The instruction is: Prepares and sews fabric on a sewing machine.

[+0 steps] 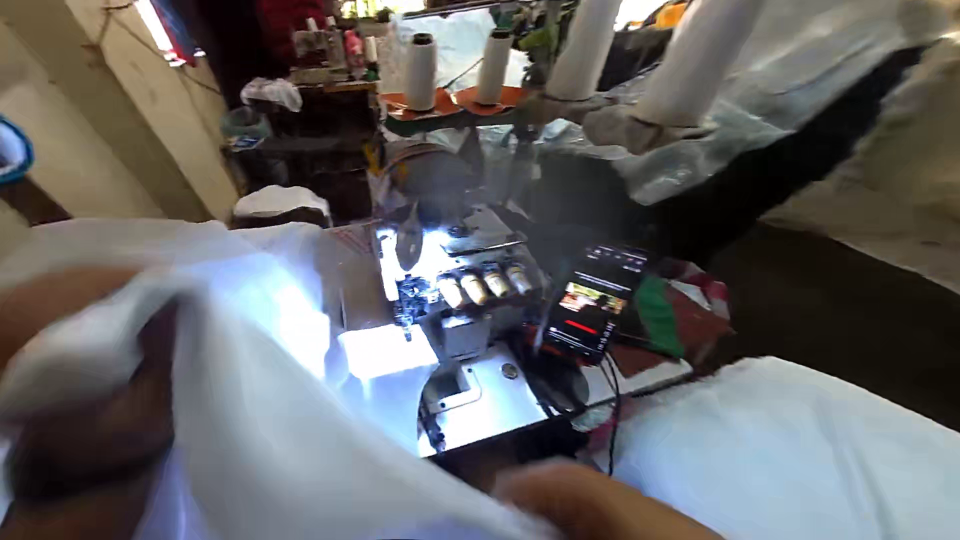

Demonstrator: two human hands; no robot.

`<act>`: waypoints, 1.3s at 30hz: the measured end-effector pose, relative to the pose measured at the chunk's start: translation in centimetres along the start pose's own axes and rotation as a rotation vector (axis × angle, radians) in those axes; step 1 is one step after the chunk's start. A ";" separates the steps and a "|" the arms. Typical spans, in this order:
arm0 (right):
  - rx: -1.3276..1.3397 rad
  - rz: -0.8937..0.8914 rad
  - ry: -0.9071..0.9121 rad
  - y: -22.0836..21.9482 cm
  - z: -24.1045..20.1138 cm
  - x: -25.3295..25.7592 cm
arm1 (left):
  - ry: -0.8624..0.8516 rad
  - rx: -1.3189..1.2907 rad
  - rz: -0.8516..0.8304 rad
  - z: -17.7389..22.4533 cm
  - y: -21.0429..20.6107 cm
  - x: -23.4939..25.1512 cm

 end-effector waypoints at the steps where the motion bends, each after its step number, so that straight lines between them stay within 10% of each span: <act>1: 0.054 0.077 -0.025 0.3 0.7 1.7 | -0.079 0.138 -0.088 -2.6 -1.7 1.7; 5: 0.308 0.265 -0.120 0.0 4.2 9.0 | 0.156 0.114 -0.634 -7.4 -9.4 1.0; 10: 0.352 0.232 -0.121 -0.5 5.8 11.8 | 0.173 -0.510 -0.951 3.6 -13.3 -9.1; 29: 0.367 0.532 -0.074 -1.8 7.0 8.6 | 0.313 -0.317 -0.438 7.3 -12.6 -10.1; 32: 0.002 0.812 -0.014 -0.4 9.0 10.4 | 0.423 -0.274 -0.533 5.8 -15.7 -10.1; 39: 0.097 0.796 -0.070 -0.5 10.5 9.8 | 0.566 -0.352 -0.595 5.4 -16.8 -11.4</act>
Point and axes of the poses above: each hand's wrist, its own x-axis towards the middle knuckle, its own y-axis out of the back of the hand, z = x × y, the point moved 4 cm from there along x, towards the middle knuckle, and after that the axes turned 11 degrees about -y, right-handed, at the moved point
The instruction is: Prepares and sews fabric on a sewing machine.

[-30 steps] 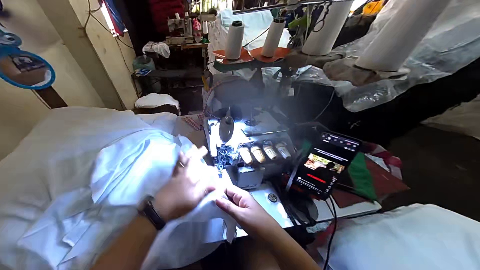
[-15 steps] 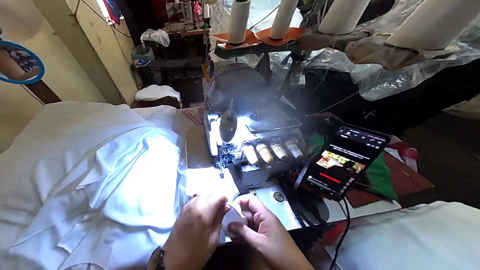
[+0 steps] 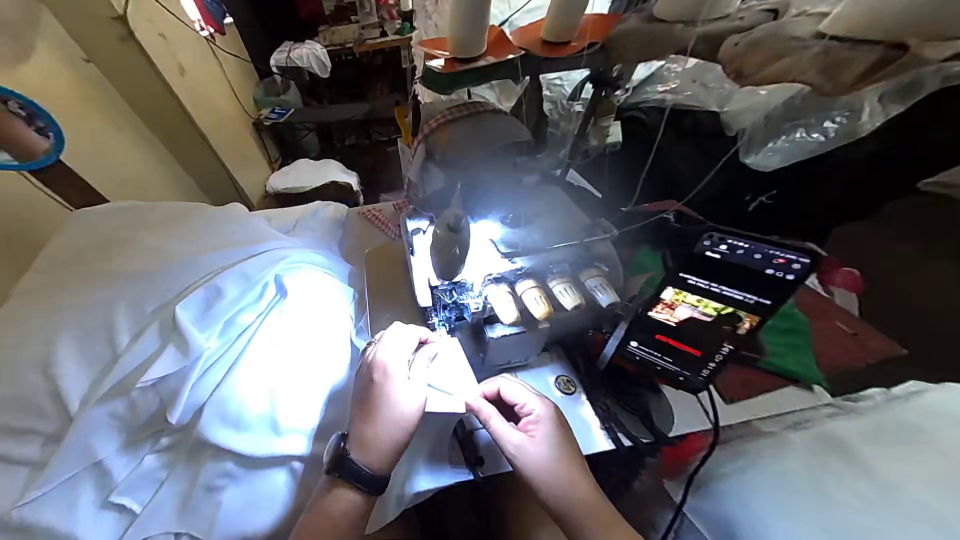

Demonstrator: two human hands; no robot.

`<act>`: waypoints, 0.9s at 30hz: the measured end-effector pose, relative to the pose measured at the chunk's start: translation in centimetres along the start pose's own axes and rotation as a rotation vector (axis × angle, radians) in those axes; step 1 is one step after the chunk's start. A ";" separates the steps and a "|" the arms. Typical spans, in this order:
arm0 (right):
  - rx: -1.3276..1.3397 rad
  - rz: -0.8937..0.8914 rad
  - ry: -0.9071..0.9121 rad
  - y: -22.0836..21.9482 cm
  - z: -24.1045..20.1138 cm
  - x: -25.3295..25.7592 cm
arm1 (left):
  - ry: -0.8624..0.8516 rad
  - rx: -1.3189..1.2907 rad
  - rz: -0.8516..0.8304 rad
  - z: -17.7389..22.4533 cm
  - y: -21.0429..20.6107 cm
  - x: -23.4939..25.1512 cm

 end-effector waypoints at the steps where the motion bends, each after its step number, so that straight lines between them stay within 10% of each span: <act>1: 0.027 -0.022 -0.025 0.0 0.3 -0.3 | -0.010 0.012 0.002 0.1 0.1 -0.3; 12: 0.212 0.010 -0.138 -1.4 1.2 -1.5 | -0.258 0.638 0.064 4.7 -1.1 -3.1; 27: -0.358 0.201 0.293 -3.1 -2.5 -0.7 | -0.149 0.243 -0.107 -0.3 0.1 -0.3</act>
Point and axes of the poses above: each hand's wrist, its own x-axis towards the middle knuckle, its own y-axis out of the back of the hand, z = x × y, the point moved 4 cm from there along x, towards the middle knuckle, and after that the axes turned 11 degrees about -y, right-handed, at the moved point
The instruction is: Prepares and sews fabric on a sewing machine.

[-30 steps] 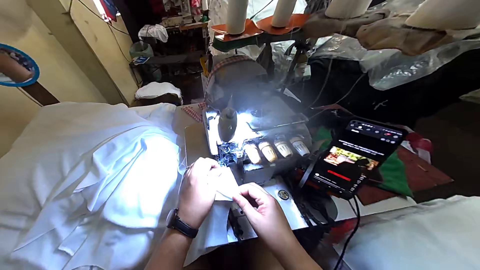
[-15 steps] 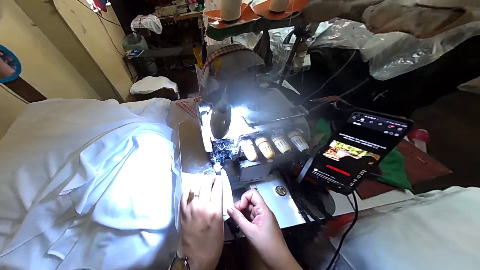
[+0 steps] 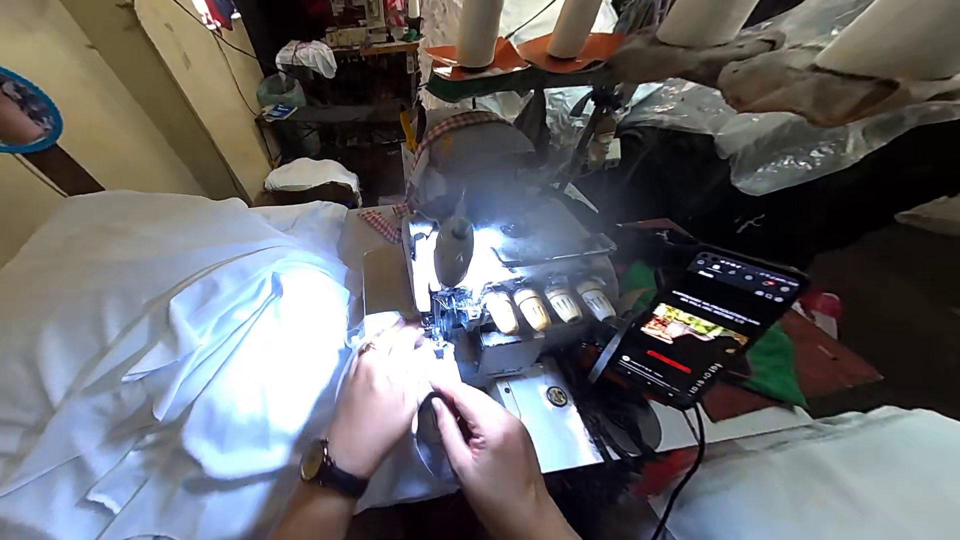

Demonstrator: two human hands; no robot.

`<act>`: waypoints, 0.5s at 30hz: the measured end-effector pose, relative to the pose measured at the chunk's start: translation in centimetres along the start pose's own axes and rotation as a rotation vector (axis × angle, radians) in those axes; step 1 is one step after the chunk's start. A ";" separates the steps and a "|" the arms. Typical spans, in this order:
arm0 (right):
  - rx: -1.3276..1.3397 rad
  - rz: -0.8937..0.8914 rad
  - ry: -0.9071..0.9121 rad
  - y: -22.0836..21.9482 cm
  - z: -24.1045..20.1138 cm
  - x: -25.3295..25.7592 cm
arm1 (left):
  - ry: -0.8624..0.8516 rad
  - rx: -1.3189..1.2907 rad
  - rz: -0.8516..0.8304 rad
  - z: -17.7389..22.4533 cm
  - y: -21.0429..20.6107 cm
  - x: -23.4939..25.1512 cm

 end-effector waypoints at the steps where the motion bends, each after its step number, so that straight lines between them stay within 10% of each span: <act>1: -0.041 -0.004 0.008 -0.2 -0.6 0.1 | 0.019 -0.029 -0.028 -0.7 0.1 0.8; 15: 0.091 -0.184 -0.093 0.9 -0.6 1.6 | 0.279 -0.079 0.251 -4.1 2.6 0.3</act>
Point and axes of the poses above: each hand's wrist, its own x-axis towards the middle knuckle, its own y-axis out of the back of the hand, z = x × y, the point moved 4 cm from there along x, towards the middle knuckle, and after that the axes turned 11 degrees about -y, right-handed, at the moved point
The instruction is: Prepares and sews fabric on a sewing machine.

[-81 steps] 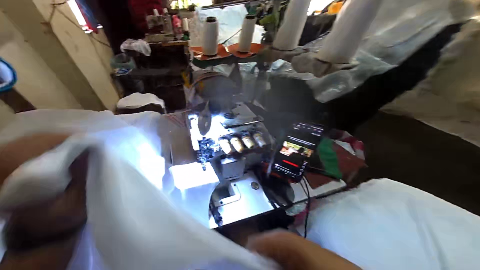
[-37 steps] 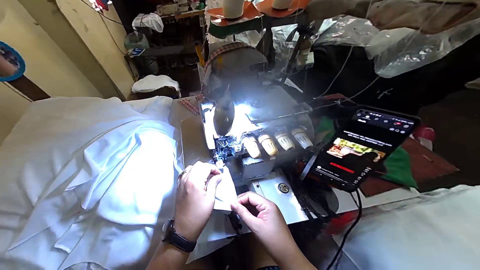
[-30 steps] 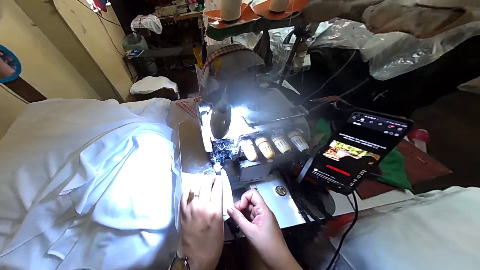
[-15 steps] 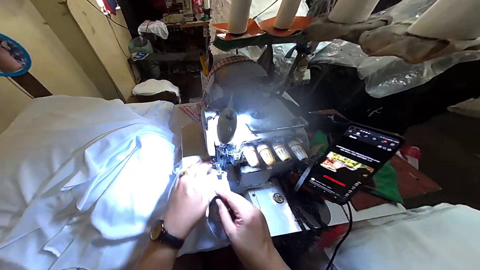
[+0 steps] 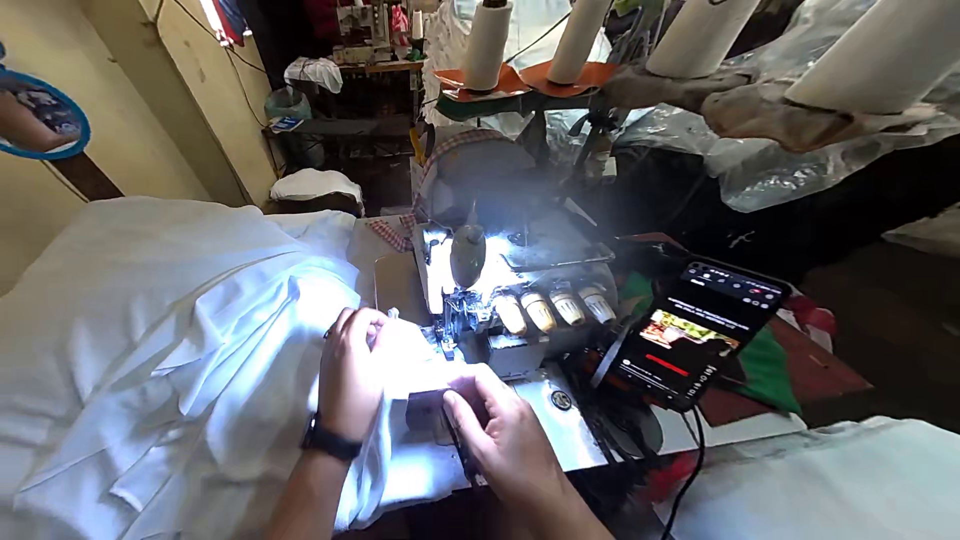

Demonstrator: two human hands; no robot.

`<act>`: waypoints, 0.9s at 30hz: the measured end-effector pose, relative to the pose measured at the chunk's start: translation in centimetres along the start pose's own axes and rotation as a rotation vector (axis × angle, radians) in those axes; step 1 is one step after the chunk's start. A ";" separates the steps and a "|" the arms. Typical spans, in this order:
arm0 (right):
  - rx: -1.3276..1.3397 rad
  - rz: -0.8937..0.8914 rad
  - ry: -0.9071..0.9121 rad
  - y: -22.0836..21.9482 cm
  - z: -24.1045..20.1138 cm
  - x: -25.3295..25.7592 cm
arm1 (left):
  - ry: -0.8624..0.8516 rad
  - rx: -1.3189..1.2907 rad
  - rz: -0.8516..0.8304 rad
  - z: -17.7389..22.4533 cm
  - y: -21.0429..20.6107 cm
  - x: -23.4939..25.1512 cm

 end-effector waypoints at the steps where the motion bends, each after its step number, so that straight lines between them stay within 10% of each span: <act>1: 0.034 0.012 0.043 0.1 -0.1 0.3 | -0.021 0.003 0.023 1.0 0.8 -1.0; 7: 0.190 -0.139 0.155 0.2 0.9 0.8 | -0.070 -0.139 -0.053 7.3 0.7 -5.9; 16: -0.208 0.187 0.177 3.8 2.8 0.2 | -0.133 -0.323 0.068 5.9 -0.9 -2.8; 21: -0.170 0.086 0.096 2.4 8.4 -1.6 | -0.227 0.048 -0.420 1.0 -1.0 -2.4; 27: -0.198 0.174 0.118 0.5 11.1 -1.8 | -0.131 0.331 -0.587 2.0 -4.5 3.5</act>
Point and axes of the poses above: each hand's wrist, its own x-axis towards the middle knuckle, its own y-axis out of the back of the hand, z = x × y, the point moved 4 cm from there along x, towards the middle knuckle, and after that the axes turned 11 degrees about -y, right-handed, at the moved point
